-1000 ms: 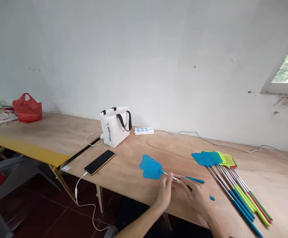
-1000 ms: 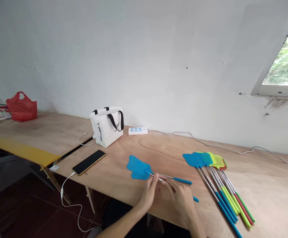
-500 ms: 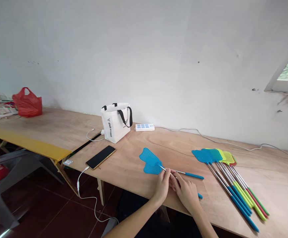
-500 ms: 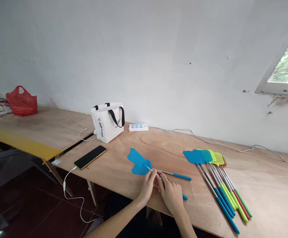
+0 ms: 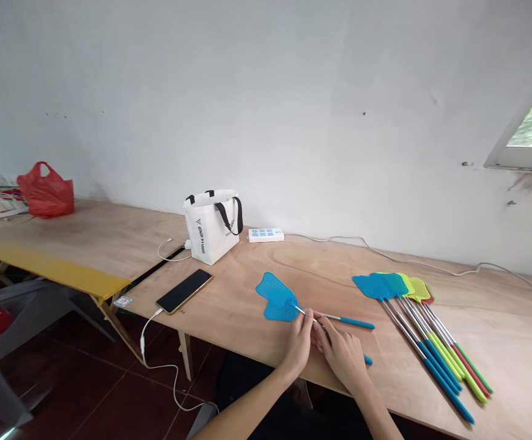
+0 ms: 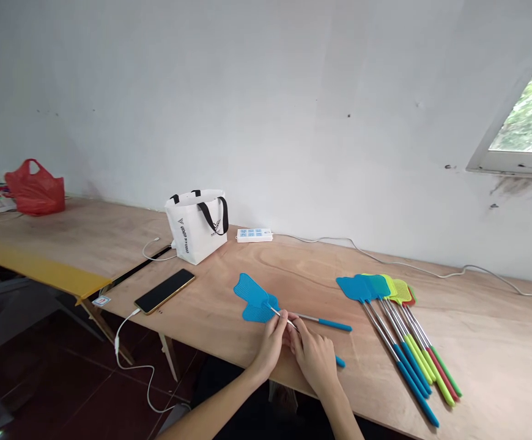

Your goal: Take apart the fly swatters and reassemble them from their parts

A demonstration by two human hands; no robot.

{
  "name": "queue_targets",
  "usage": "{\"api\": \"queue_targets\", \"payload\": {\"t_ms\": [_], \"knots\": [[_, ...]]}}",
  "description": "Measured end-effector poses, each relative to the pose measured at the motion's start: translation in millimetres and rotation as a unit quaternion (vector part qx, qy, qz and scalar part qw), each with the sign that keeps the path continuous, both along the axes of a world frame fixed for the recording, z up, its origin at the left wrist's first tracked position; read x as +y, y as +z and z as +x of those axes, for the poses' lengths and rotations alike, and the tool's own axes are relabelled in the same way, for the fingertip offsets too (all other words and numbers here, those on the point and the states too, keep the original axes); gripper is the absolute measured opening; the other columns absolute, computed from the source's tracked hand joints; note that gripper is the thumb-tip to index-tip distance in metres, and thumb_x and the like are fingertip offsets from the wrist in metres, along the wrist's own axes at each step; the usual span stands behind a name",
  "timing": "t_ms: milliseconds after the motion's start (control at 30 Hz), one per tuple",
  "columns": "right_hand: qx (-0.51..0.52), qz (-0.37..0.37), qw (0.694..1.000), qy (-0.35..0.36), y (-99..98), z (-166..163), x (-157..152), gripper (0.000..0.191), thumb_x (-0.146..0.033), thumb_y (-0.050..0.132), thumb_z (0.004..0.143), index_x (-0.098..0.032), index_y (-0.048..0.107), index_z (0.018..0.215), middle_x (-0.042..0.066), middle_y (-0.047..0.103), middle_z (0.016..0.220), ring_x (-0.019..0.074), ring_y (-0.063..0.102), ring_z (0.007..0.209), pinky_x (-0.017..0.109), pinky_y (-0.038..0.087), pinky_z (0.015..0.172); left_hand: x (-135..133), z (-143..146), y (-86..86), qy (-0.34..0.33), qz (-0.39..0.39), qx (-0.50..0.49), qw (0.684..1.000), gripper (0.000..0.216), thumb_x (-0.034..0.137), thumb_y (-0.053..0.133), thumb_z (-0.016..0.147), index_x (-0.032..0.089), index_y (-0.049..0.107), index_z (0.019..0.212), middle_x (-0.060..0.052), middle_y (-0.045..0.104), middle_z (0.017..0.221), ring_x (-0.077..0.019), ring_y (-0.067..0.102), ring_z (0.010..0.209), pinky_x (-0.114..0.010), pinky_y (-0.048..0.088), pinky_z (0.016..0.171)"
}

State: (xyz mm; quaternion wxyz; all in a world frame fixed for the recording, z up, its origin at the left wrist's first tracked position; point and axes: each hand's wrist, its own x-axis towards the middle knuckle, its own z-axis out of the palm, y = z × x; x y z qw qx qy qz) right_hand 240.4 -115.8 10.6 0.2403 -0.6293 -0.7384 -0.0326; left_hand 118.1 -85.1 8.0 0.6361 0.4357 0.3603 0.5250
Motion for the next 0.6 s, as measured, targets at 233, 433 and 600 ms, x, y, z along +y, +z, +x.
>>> {"api": "queue_targets", "payload": {"t_ms": [233, 433, 600], "knots": [[0.006, 0.02, 1.0, 0.011, 4.3, -1.1, -2.9, 0.05, -0.048, 0.024, 0.109, -0.026, 0.067, 0.118, 0.002, 0.078, 0.073, 0.0192, 0.071, 0.06, 0.026, 0.031, 0.052, -1.8, -1.4, 2.5, -0.003, 0.001, -0.007, 1.0, 0.073, 0.083, 0.052, 0.083, 0.013, 0.067, 0.097, -0.007, 0.067, 0.08, -0.0189, 0.066, 0.06, -0.026, 0.047, 0.046], [0.037, 0.011, 0.999, 0.028, 11.9, -3.1, -5.5, 0.051, -0.051, 0.023, 0.109, -0.027, 0.064, 0.126, 0.002, 0.076, 0.07, 0.0191, 0.072, 0.061, 0.025, 0.035, 0.054, -2.4, -1.6, 3.4, 0.0, -0.001, -0.009, 1.0, 0.07, 0.08, 0.054, 0.083, 0.013, 0.068, 0.096, -0.007, 0.068, 0.079, -0.0192, 0.067, 0.064, -0.025, 0.049, 0.049], [0.029, 0.011, 0.999, 0.02, 12.1, -2.9, -5.0, 0.052, -0.051, 0.023, 0.108, -0.026, 0.065, 0.125, 0.002, 0.076, 0.072, 0.019, 0.07, 0.059, 0.026, 0.033, 0.052, -0.6, -2.8, 0.5, 0.016, 0.004, 0.003, 1.0, 0.067, 0.08, 0.056, 0.083, 0.014, 0.069, 0.091, -0.007, 0.068, 0.078, -0.0231, 0.07, 0.075, -0.03, 0.055, 0.062]]}}
